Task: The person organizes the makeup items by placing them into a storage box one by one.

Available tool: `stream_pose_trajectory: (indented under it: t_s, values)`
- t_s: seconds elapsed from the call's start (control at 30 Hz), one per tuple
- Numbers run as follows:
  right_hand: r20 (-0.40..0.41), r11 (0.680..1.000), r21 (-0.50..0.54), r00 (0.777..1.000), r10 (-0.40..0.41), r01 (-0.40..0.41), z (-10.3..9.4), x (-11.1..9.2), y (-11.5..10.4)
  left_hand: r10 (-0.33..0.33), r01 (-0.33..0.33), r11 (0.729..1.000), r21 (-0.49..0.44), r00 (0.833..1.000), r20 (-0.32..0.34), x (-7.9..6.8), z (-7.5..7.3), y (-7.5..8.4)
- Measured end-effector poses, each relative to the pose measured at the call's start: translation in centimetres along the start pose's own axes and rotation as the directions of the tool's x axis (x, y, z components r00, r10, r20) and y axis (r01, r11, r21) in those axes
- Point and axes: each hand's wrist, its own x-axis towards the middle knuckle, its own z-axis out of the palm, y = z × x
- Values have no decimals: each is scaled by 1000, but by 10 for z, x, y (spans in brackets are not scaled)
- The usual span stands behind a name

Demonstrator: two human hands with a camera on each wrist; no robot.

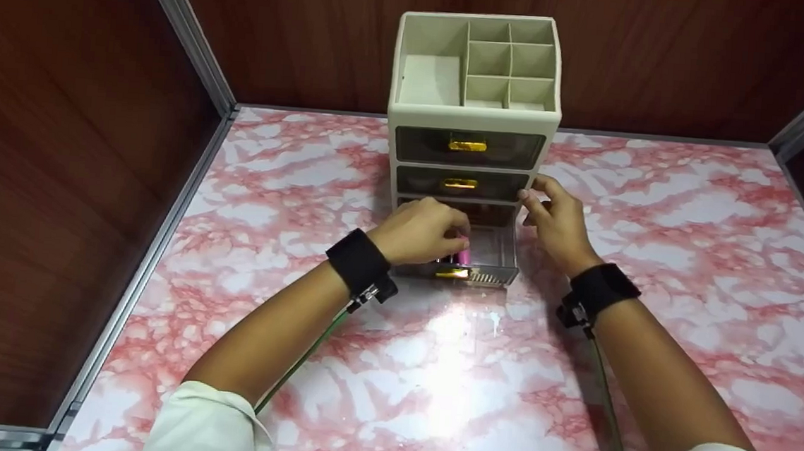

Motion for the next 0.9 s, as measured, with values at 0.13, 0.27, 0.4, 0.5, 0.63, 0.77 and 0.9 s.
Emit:
stream_pose_trajectory:
  t_s: [0.13,0.27,0.4,0.5,0.63,0.77,0.9]
  values:
    - [5,1000,-2,1000,-1,1,3,0,0,2,-2,1000,-12,1000,-29,-8,-4,-2]
    - [23,1000,-1,1000,-1,1,4,1,-2,-18,14,998,-62,998,-57,-19,-10,-6]
    - [24,1000,-1,1000,-1,1,3,2,-3,-44,37,996,-79,995,-92,-30,-19,-10]
    - [14,1000,0,1000,-4,4,2,2,-3,-60,50,995,-83,990,-124,-37,-23,-14]
    - [4,1000,-4,1000,-8,8,0,2,-2,-70,58,993,-101,990,-126,-44,-25,-19]
    - [3,1000,-7,1000,-7,7,0,0,-1,-60,49,994,-98,992,-115,-52,-22,-21]
    - [6,1000,8,1000,-1,1,-1,0,-1,-60,48,994,-99,990,-127,-61,-20,-23]
